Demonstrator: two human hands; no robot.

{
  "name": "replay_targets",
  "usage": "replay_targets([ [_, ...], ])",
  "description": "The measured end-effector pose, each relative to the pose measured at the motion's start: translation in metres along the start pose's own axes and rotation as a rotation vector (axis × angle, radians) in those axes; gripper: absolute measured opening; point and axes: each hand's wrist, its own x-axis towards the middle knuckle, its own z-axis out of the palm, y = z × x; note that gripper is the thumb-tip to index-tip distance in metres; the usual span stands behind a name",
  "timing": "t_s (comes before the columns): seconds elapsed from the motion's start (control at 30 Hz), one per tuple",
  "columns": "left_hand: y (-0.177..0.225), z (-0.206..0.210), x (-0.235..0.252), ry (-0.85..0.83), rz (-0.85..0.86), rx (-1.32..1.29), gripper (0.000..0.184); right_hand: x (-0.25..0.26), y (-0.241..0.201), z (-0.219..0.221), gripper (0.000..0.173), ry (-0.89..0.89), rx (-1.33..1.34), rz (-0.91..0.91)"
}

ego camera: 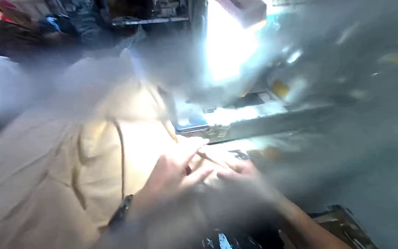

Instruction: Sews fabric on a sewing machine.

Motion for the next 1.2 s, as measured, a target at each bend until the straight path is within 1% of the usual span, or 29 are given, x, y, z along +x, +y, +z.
replay_targets([
  [0.03, 0.001, 0.015, 0.005, -0.060, 0.003, -0.011, 0.050, -0.001, -0.002, -0.006, 0.006, -0.020, -0.008, -0.053],
  [0.07, 0.003, 0.024, 0.012, -0.078, 0.001, -0.046, 0.048, -0.003, -0.003, -0.011, 0.007, -0.035, 0.001, -0.102],
  [0.1, 0.005, 0.029, 0.019, -0.069, -0.007, -0.113, 0.037, -0.005, -0.002, -0.014, 0.009, -0.035, 0.019, -0.137],
  [0.13, 0.007, 0.032, 0.025, -0.030, -0.010, -0.195, 0.024, -0.007, 0.000, -0.017, 0.008, -0.019, 0.034, -0.150],
  [0.17, 0.008, 0.035, 0.029, 0.036, -0.005, -0.260, 0.017, -0.009, 0.004, -0.019, 0.007, 0.008, 0.055, -0.140],
  [0.23, 0.010, 0.041, 0.031, 0.171, -0.011, -0.321, 0.014, -0.012, 0.011, -0.021, 0.002, 0.062, 0.092, -0.100],
  [0.27, 0.011, 0.045, 0.028, 0.213, -0.021, -0.338, 0.014, -0.013, 0.015, -0.020, 0.001, 0.074, 0.119, -0.092],
  [0.3, 0.015, 0.049, 0.023, 0.219, -0.047, -0.339, 0.018, -0.012, 0.017, -0.019, 0.003, 0.072, 0.156, -0.101],
  [0.33, 0.019, 0.051, 0.018, 0.186, -0.086, -0.298, 0.026, -0.011, 0.019, -0.018, 0.003, 0.062, 0.191, -0.123],
  [0.4, 0.021, 0.049, 0.013, 0.018, -0.180, -0.055, 0.044, -0.011, 0.021, -0.015, 0.004, 0.022, 0.216, -0.164],
  [0.43, 0.019, 0.047, 0.012, -0.055, -0.219, 0.027, 0.044, -0.012, 0.021, -0.014, 0.007, 0.001, 0.210, -0.175],
  [0.47, 0.015, 0.046, 0.012, -0.072, -0.231, 0.046, 0.034, -0.012, 0.022, -0.013, 0.008, -0.014, 0.196, -0.184],
  [0.5, 0.012, 0.044, 0.012, -0.026, -0.211, 0.020, 0.026, -0.012, 0.022, -0.012, 0.008, -0.020, 0.180, -0.187],
  [0.53, 0.010, 0.043, 0.012, 0.073, -0.163, -0.043, 0.020, -0.010, 0.022, -0.011, 0.006, -0.017, 0.180, -0.189],
  [0.57, 0.010, 0.043, 0.011, 0.219, -0.088, -0.122, 0.014, -0.008, 0.021, -0.010, 0.004, -0.006, 0.199, -0.179],
  [0.6, 0.011, 0.043, 0.009, 0.358, -0.021, -0.196, 0.011, -0.008, 0.021, -0.009, 0.004, 0.006, 0.227, -0.158],
  [0.63, 0.015, 0.043, 0.005, 0.444, 0.005, -0.265, 0.010, -0.007, 0.021, -0.007, 0.005, 0.019, 0.260, -0.134],
  [0.67, 0.022, 0.042, 0.000, 0.483, -0.018, -0.328, 0.010, -0.007, 0.019, -0.004, 0.007, 0.032, 0.296, -0.106],
  [0.7, 0.030, 0.042, -0.008, 0.475, -0.079, -0.390, 0.008, -0.007, 0.017, -0.002, 0.010, 0.037, 0.332, -0.080],
  [0.73, 0.036, 0.043, -0.017, 0.418, -0.151, -0.429, 0.009, -0.007, 0.015, 0.001, 0.012, 0.030, 0.369, -0.067],
  [0.8, 0.041, 0.051, -0.031, 0.261, -0.221, -0.393, 0.019, -0.006, 0.012, 0.009, 0.014, -0.002, 0.417, -0.077],
  [0.87, 0.039, 0.060, -0.036, 0.236, -0.218, -0.272, 0.028, -0.007, 0.011, 0.015, 0.011, -0.023, 0.400, -0.110],
  [0.97, 0.037, 0.060, -0.037, 0.261, -0.196, -0.106, 0.026, -0.007, 0.009, 0.015, 0.010, -0.041, 0.314, -0.157],
  [1.03, 0.034, 0.060, -0.039, 0.261, -0.140, -0.034, 0.025, -0.009, 0.009, 0.013, 0.012, -0.069, 0.202, -0.233],
  [1.07, 0.033, 0.059, -0.039, 0.266, -0.105, -0.019, 0.021, -0.011, 0.009, 0.012, 0.013, -0.061, 0.131, -0.278],
  [1.13, 0.035, 0.057, -0.040, 0.293, -0.088, -0.064, 0.015, -0.014, 0.010, 0.014, 0.013, 0.034, 0.020, -0.348],
  [1.2, 0.043, 0.051, -0.040, 0.302, -0.179, -0.209, 0.015, -0.014, 0.015, 0.018, 0.011, 0.200, -0.021, -0.347],
])
